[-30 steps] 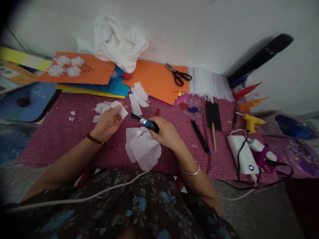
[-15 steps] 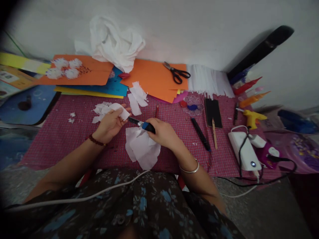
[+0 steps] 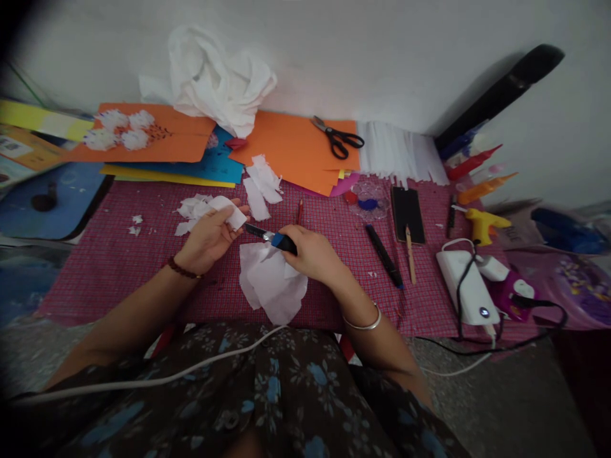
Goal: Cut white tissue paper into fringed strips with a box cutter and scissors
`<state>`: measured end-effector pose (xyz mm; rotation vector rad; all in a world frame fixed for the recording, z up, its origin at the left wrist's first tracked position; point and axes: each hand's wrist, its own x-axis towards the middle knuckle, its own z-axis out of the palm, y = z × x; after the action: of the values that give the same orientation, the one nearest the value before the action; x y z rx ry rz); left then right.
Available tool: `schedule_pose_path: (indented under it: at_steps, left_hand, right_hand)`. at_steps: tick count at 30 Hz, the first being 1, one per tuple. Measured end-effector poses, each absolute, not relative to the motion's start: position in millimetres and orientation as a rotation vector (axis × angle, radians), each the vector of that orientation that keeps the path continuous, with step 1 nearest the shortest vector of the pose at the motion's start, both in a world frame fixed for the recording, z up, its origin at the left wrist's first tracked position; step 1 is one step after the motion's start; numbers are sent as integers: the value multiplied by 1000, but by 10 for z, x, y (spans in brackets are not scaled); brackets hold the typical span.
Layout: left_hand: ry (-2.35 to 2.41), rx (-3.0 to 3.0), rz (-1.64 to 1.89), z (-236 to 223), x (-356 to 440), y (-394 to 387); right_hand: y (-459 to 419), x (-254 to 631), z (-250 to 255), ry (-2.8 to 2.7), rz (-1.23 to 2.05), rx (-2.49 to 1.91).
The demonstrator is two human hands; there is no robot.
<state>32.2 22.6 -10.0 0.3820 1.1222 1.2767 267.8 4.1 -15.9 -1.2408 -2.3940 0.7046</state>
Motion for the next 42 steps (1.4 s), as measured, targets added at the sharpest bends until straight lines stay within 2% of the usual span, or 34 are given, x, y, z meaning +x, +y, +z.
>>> schedule_pose_path:
  at_steps: [42]
  left_hand:
    - [1129,434,1272,-176,314,231]
  right_hand:
    - [49,2690,-134,-2393,715,-1249]
